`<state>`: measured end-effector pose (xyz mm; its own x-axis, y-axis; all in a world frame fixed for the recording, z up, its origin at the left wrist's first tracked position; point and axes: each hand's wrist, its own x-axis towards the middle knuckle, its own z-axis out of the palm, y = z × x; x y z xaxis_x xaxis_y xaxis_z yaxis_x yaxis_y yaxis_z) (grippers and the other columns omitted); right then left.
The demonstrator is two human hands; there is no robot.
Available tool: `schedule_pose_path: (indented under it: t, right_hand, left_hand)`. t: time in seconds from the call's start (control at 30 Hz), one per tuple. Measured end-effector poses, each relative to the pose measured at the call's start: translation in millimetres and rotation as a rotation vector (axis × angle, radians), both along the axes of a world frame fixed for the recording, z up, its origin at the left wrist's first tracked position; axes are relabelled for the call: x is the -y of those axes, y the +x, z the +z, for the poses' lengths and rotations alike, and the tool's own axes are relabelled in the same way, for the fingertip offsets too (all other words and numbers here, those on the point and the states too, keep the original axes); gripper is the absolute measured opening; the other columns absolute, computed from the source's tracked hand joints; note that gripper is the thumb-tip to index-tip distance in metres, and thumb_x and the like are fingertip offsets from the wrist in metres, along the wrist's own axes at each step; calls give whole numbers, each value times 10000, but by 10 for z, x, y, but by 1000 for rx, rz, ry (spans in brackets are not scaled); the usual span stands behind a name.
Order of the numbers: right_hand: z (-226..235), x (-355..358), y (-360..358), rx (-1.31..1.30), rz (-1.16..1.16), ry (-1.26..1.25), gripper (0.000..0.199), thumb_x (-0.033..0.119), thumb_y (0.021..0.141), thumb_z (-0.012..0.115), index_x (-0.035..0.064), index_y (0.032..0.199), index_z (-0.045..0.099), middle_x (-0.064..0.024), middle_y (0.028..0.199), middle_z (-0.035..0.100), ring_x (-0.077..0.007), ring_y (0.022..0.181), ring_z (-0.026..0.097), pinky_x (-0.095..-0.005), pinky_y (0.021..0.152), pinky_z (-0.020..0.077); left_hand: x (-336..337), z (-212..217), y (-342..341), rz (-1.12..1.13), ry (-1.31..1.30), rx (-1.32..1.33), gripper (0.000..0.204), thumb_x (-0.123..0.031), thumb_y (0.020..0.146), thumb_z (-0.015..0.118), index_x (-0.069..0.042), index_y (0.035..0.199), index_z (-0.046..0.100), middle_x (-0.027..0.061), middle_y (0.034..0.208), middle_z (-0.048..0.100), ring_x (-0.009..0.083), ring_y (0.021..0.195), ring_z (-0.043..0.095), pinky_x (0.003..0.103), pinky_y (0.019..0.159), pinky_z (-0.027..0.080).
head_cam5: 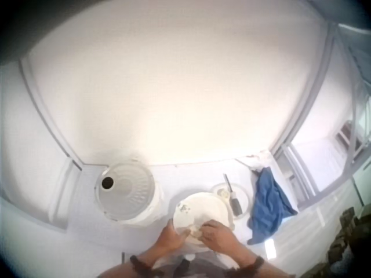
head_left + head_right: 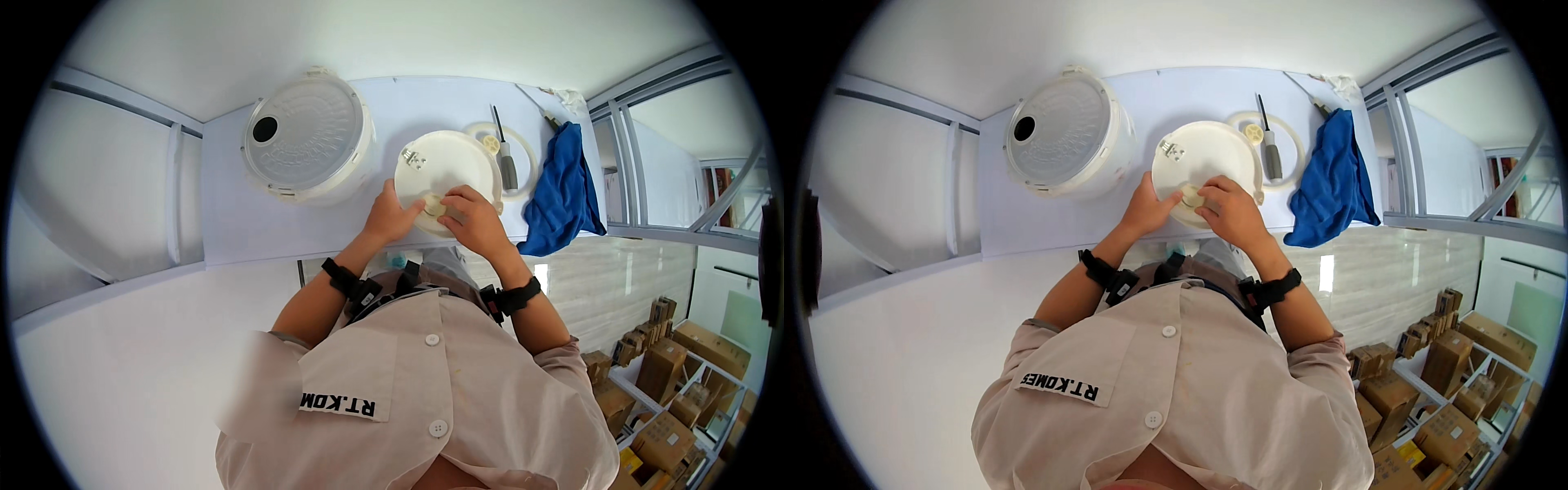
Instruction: The person uses a screwdriver to remove screws from a white circular appliance lid, then inserts a small cylindrical component into the center. They reattach the lid and continue tightening screws to secure the assembly.
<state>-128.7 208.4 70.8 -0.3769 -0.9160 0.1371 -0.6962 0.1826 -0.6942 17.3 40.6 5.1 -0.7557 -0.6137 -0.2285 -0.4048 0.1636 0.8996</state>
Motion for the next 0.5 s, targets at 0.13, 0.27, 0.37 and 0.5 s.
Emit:
schedule_pose_path:
  t: [0.13,0.27,0.37,0.5]
  right_hand:
    - [-134,-17,-7,-34,-12,-84,301,93,802,838,23,1083,757,-120,1149,721,-343,1033,696,-411,900,574]
    - [-164,-12,26,8,-50,-79,292,92,797,839,24,1074,773,-127,1131,742,-346,1042,696,-410,913,572]
    - [-202,-18,21,28,-70,-68,293,90,793,841,29,1074,784,-128,1135,751,-340,1055,697,-403,915,572]
    - [-244,-9,39,31,-107,-66,301,87,795,840,24,1083,781,-131,1142,753,-339,1001,717,-395,881,583]
  left_hand:
    - [-9,25,-13,10,20,-9,638,-321,897,787,48,1329,495,272,1232,698,401,1167,690,453,981,543]
    - [1,-32,28,0,95,-63,651,-299,887,808,45,1339,490,251,1238,698,364,1170,693,435,985,543]
    - [2,-65,70,-36,128,-134,702,-282,866,831,43,1372,469,244,1256,688,349,1180,688,427,992,540]
    - [19,-98,113,-102,136,-154,783,-264,836,849,36,1422,426,252,1292,666,358,1197,677,432,1003,533]
